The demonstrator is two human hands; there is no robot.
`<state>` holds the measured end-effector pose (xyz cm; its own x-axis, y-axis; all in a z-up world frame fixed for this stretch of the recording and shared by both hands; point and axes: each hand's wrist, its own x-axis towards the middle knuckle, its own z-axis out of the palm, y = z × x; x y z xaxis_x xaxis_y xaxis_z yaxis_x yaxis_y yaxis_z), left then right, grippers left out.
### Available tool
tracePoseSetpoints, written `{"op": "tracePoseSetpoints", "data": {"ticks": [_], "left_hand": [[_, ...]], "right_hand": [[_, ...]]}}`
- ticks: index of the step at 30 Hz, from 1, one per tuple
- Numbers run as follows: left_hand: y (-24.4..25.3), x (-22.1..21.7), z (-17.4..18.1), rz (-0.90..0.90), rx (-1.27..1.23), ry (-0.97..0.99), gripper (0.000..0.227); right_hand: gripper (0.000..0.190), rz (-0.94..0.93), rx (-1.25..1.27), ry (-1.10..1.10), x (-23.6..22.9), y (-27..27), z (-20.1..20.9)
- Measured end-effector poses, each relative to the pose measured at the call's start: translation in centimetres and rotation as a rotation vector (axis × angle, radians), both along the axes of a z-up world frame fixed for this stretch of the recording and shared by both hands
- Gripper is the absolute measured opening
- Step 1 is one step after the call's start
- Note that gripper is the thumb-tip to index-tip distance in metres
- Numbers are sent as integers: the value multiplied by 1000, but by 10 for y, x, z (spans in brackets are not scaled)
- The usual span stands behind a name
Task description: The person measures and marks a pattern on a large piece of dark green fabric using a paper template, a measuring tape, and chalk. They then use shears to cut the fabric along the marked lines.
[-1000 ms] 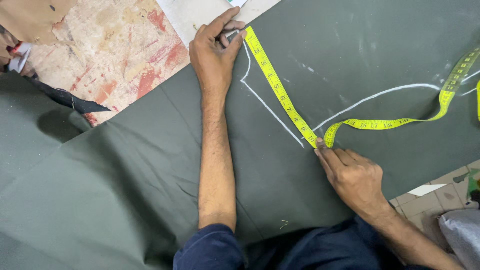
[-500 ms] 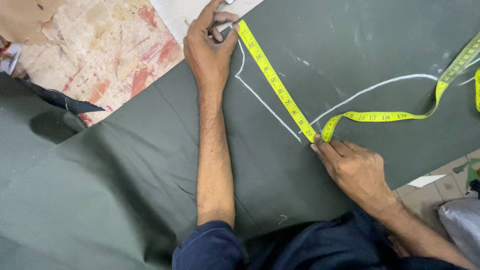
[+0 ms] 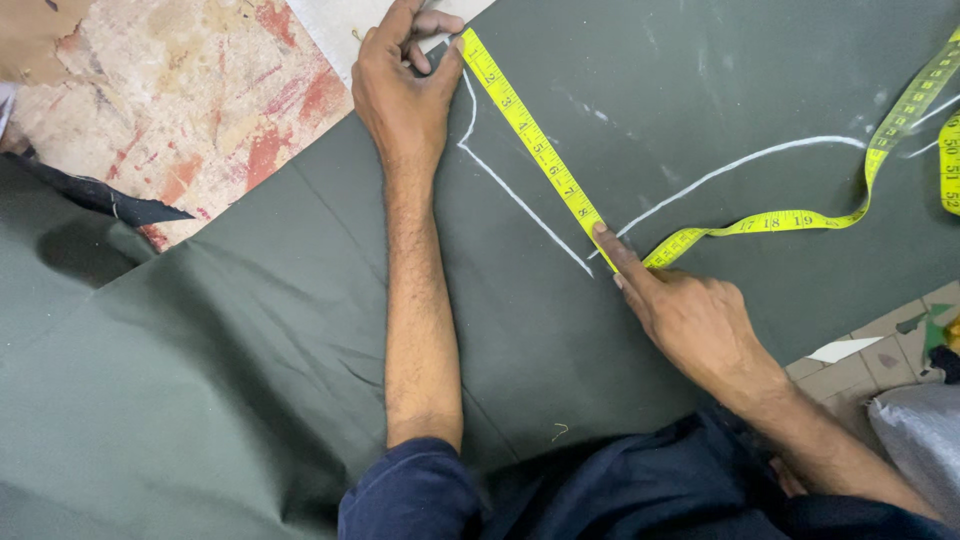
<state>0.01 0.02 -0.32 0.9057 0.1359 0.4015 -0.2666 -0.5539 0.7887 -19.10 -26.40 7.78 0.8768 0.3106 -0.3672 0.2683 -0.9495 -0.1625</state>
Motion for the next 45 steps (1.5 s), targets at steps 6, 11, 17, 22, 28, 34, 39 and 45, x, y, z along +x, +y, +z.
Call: {"op": "tracePoseSetpoints", "data": {"ticks": [6, 11, 17, 22, 28, 34, 39, 45], "left_hand": [[-2, 0, 3, -9, -12, -11, 35], [-3, -1, 9, -5, -9, 8, 23], [-5, -1, 17, 17, 13, 38, 21], [-7, -1, 17, 35, 9, 38, 19], [-10, -14, 21, 78, 61, 5, 28], [-51, -109, 46, -262, 166, 44, 46], [-74, -149, 46, -296, 180, 100, 38], [-69, -160, 42, -319, 240, 110, 47]], "right_hand": [[66, 29, 103, -88, 1, 1, 2], [65, 24, 103, -1, -1, -1, 1], [65, 30, 84, -49, 0, 1, 2], [66, 37, 62, -106, 1, 2, 4], [65, -10, 71, -1, -2, 7, 8], [52, -181, 339, 43, 11, -1, 17], [52, -314, 498, 279, 27, -21, 11], [68, -315, 850, 466, 30, -33, -4]]}}
